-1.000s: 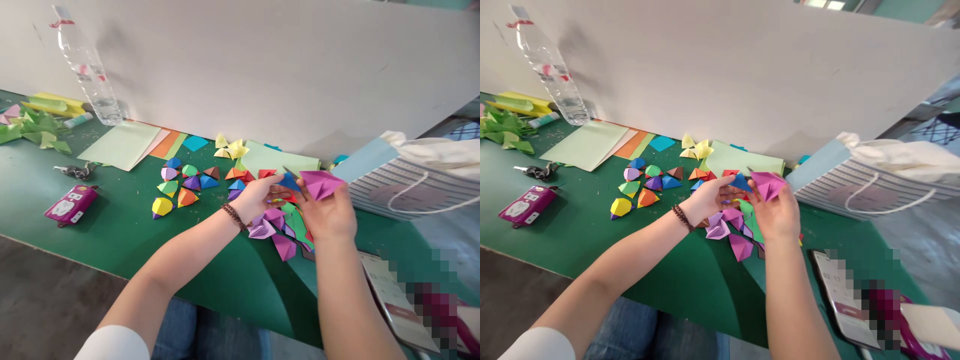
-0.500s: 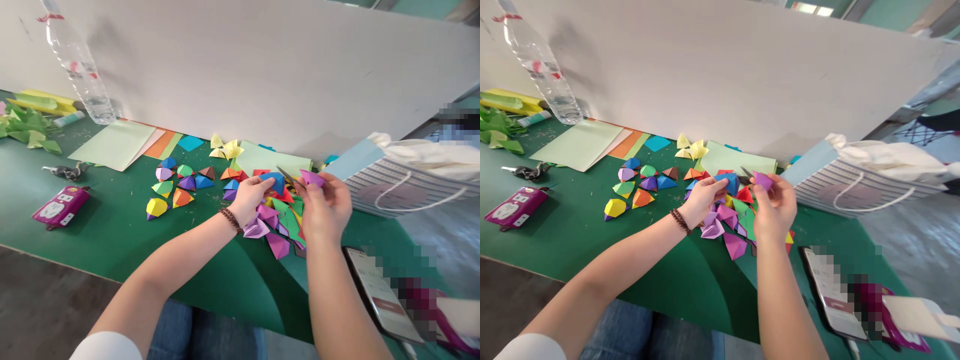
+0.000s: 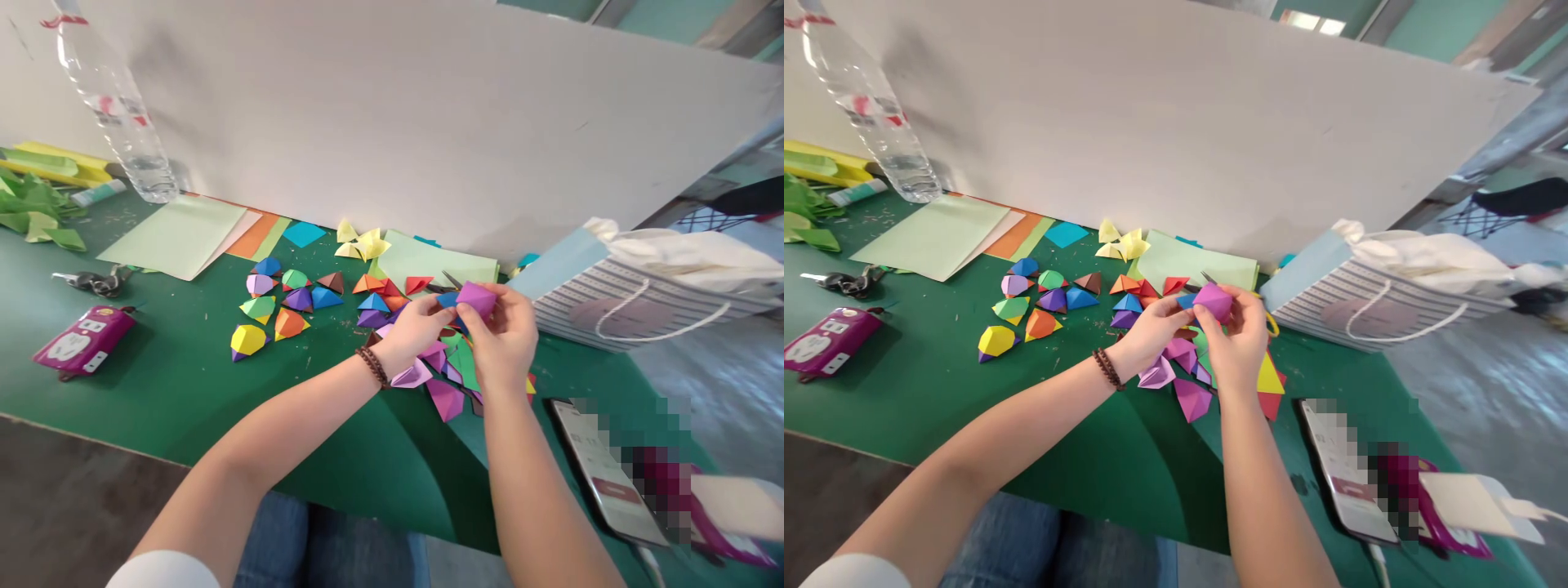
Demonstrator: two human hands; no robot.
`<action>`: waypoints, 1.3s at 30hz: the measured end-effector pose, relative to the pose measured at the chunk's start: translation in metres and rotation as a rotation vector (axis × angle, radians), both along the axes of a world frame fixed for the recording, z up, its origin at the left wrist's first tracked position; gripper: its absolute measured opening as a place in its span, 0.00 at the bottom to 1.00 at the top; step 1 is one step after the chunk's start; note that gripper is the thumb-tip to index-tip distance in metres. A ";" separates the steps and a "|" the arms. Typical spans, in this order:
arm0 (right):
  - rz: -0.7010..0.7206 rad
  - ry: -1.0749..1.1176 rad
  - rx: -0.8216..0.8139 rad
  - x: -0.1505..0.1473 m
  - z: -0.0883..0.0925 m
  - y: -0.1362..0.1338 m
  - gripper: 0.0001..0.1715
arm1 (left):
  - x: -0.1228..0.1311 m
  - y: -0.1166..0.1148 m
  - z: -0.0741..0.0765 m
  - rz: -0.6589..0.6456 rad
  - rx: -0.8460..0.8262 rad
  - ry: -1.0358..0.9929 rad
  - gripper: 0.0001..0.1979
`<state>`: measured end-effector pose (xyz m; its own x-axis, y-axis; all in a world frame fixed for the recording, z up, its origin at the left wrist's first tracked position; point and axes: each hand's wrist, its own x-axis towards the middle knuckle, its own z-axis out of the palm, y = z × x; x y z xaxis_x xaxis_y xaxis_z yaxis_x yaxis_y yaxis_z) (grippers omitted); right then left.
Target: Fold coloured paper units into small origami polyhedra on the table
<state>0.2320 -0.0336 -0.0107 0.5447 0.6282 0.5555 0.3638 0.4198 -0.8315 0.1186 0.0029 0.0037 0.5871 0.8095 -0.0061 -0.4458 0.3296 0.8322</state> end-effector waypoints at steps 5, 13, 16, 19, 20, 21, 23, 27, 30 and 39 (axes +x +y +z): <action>0.083 -0.006 -0.008 0.003 0.002 -0.002 0.27 | -0.005 0.005 0.006 0.012 -0.139 -0.080 0.10; 0.283 -0.073 -0.033 0.000 0.008 -0.007 0.28 | -0.013 0.019 0.009 -0.023 -0.202 -0.013 0.11; 0.236 -0.161 -0.069 -0.002 0.009 -0.008 0.26 | -0.015 0.019 0.010 -0.037 -0.182 -0.014 0.11; 0.088 -0.226 -0.071 -0.003 0.008 -0.007 0.24 | -0.014 0.019 0.008 -0.032 -0.173 -0.046 0.10; 0.049 -0.241 -0.068 -0.003 0.007 -0.007 0.24 | -0.014 0.018 0.007 -0.033 -0.171 -0.057 0.10; 0.023 -0.254 -0.066 -0.003 0.006 -0.006 0.24 | -0.013 0.018 0.007 -0.036 -0.170 -0.069 0.09; 0.002 -0.280 -0.066 -0.003 0.005 -0.006 0.24 | -0.012 0.019 0.005 -0.039 -0.185 -0.085 0.09; -0.028 -0.325 -0.065 -0.004 0.006 -0.006 0.24 | -0.013 0.020 0.003 -0.016 -0.208 -0.086 0.09; -0.078 -0.360 -0.053 -0.006 0.007 -0.008 0.23 | -0.016 0.022 0.002 -0.048 -0.140 -0.079 0.08; -0.173 -0.659 0.048 -0.011 0.009 -0.008 0.16 | -0.022 0.021 0.002 -0.164 -0.044 -0.120 0.14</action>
<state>0.2214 -0.0421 -0.0012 0.1732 0.5288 0.8309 0.8531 0.3411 -0.3948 0.0967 0.0238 0.0058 0.7100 0.7032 0.0381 -0.4779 0.4414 0.7595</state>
